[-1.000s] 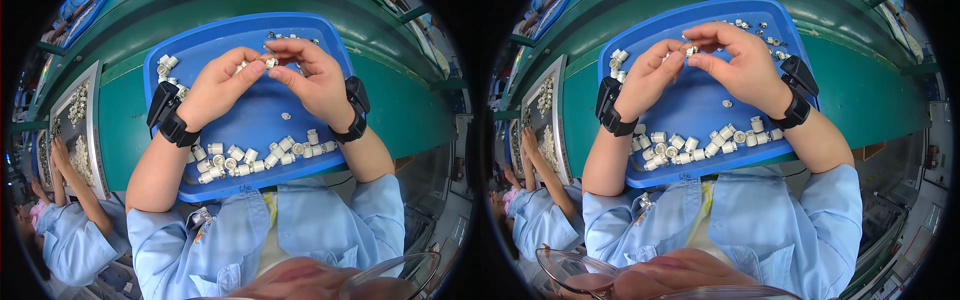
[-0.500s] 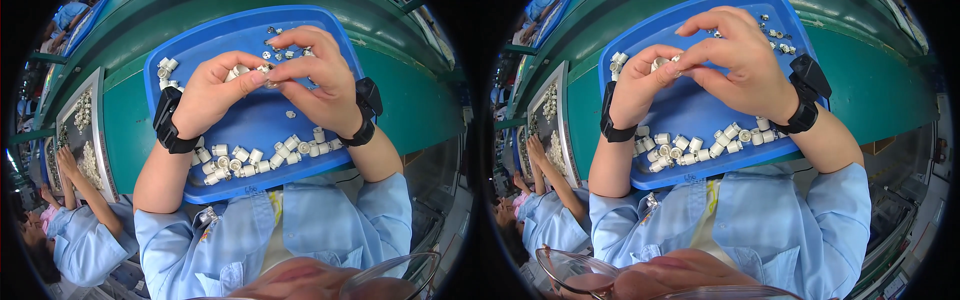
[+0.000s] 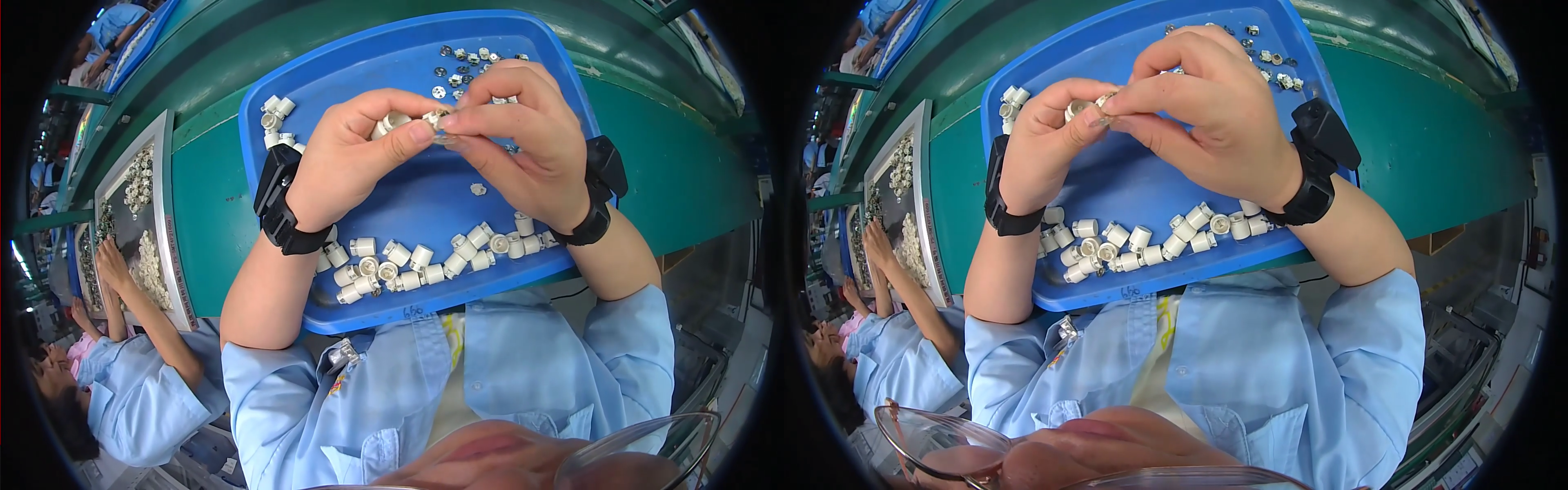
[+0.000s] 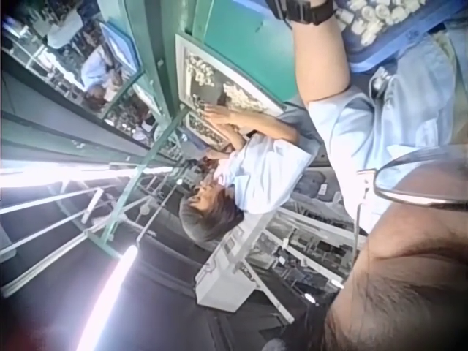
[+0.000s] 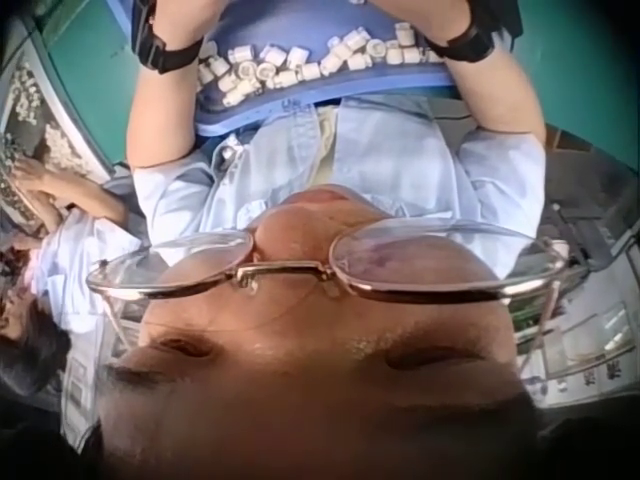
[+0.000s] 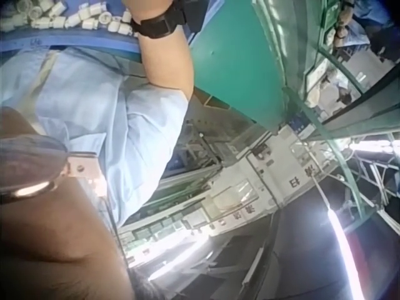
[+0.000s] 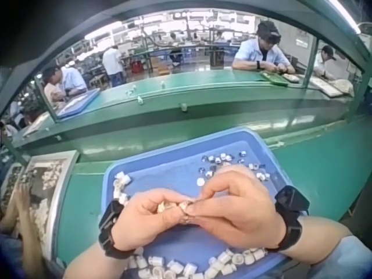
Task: Assembling small plastic housings with metal pins at a factory workstation.
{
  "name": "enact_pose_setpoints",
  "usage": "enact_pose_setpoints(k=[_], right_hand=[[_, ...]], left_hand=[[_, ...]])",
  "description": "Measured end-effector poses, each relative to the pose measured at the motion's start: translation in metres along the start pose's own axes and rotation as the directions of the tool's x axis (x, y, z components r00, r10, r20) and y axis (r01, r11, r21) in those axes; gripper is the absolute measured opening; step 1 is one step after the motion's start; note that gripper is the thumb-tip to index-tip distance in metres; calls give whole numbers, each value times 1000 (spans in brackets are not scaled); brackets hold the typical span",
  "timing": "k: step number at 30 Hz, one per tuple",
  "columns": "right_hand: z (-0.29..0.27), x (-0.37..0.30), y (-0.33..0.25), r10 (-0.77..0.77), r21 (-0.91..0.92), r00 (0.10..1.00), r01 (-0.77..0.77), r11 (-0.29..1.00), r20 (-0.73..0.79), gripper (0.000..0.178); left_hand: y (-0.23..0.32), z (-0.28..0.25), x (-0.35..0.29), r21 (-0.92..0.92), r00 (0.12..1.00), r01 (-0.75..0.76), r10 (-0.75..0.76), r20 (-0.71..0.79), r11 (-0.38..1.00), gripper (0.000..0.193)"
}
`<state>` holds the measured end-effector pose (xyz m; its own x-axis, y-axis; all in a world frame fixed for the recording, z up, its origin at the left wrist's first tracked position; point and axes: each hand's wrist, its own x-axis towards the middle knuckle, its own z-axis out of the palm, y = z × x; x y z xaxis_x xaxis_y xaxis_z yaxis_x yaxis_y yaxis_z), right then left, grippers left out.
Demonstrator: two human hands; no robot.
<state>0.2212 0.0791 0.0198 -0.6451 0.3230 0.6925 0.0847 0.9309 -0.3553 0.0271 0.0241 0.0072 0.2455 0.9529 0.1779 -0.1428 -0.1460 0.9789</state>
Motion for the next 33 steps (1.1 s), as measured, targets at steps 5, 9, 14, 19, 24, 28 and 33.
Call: enact_pose_setpoints(k=[5, 9, 14, 19, 24, 28, 33], right_hand=[[2, -1, 1, 71, 93, 994, -63, 994, -87, 28], [3, 5, -6, 101, 109, 989, -90, 990, -105, 24], [4, 1, -5, 97, 173, 995, -91, 981, -30, 19], [11, -5, -8, 487, 573, 872, -427, 700, 54, 19], [12, -4, -5, 475, 479, 880, -426, 767, 23, 20], [10, 0, -3, 236, 217, 970, -220, 951, -52, 18], [6, -1, -5, 155, 23, 987, -154, 988, -37, 19]], left_hand=[[-3, -5, -1, -81, 994, 76, -68, 90, 994, 20], [-3, -2, -2, -82, 995, 93, -90, 42, 992, 20], [-4, -4, -2, -52, 984, 133, -126, 126, 990, 19], [-1, 3, -3, 17, 992, 106, -107, 63, 994, 25], [-4, 6, -1, 67, 995, 85, -81, -66, 994, 28], [-4, 0, 0, -22, 994, 89, -90, -62, 996, 22], [-5, -4, -1, -41, 998, 69, -68, 11, 997, 22]])
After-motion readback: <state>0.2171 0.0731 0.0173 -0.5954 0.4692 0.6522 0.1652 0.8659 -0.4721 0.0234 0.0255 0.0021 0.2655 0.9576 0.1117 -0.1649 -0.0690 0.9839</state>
